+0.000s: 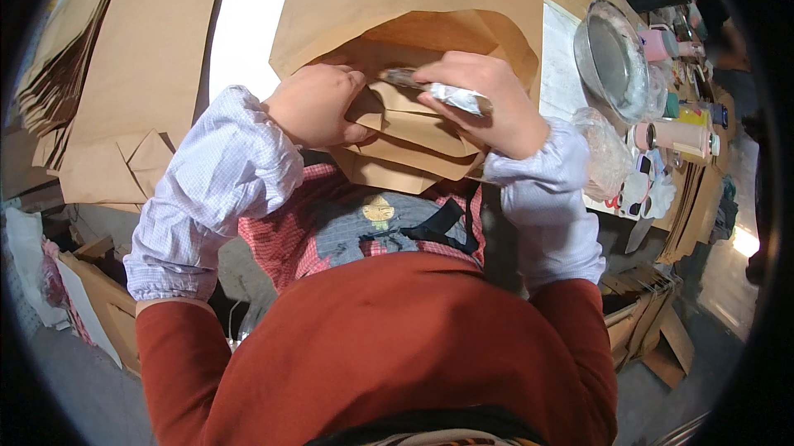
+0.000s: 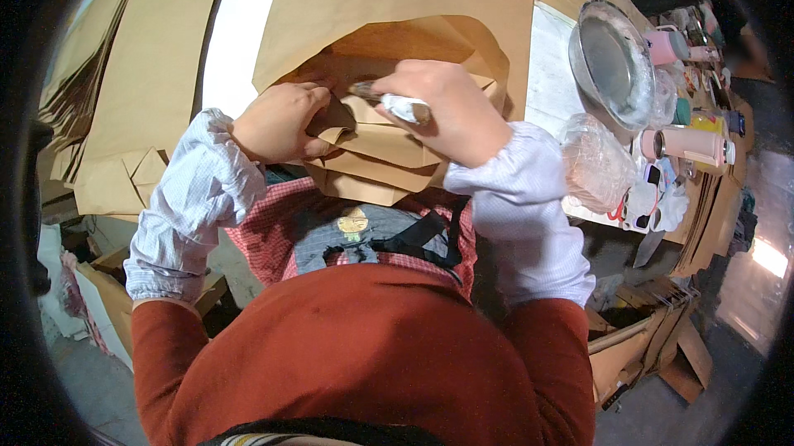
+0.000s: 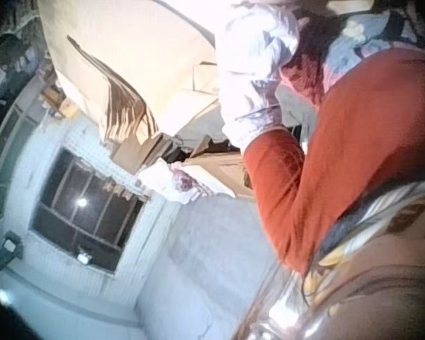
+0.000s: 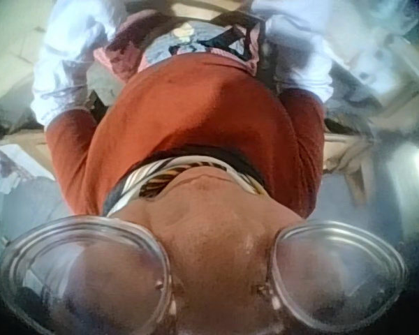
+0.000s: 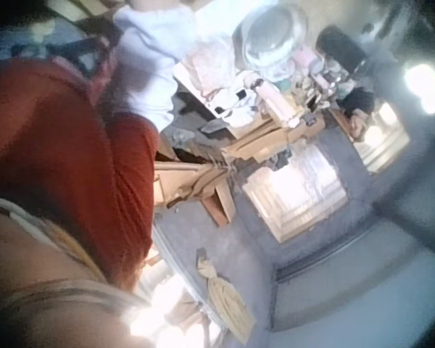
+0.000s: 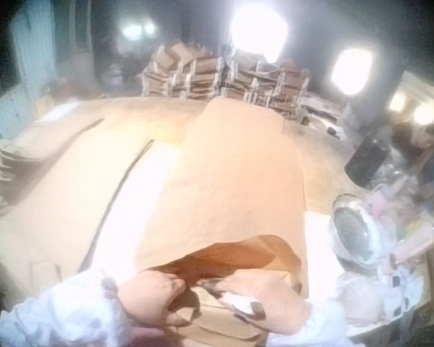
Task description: The person repeatedly folds brown paper sheets into small box shapes, applies glue with a brush to the flaps, and presses them to seal. The person handles multiple paper sheets one at a time, folding and gluing each into a finished box.
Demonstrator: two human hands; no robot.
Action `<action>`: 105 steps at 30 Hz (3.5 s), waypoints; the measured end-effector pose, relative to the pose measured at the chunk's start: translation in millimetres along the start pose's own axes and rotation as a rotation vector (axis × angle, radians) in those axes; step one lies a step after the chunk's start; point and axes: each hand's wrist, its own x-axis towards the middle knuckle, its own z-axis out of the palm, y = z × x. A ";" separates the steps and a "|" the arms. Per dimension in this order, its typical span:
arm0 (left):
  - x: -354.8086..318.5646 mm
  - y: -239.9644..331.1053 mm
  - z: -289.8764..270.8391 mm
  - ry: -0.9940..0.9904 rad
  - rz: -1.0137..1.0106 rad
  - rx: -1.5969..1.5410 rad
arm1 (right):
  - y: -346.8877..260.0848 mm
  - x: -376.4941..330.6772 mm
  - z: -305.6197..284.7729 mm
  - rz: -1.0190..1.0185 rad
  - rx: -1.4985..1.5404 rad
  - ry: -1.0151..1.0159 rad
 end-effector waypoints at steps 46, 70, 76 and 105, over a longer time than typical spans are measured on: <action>54.8 41.0 18.4 0.301 0.287 0.402 | 60.7 -16.6 69.3 0.285 1.869 1.114; 22.8 -55.6 23.9 0.554 -0.418 -0.279 | 62.6 -18.2 62.2 0.388 1.774 0.793; 42.4 -46.5 27.5 0.664 -0.148 0.188 | 65.0 -6.6 58.8 0.298 1.748 0.825; 55.7 -73.3 46.0 0.437 0.166 -0.395 | -65.5 -2.2 30.3 -0.198 0.060 0.205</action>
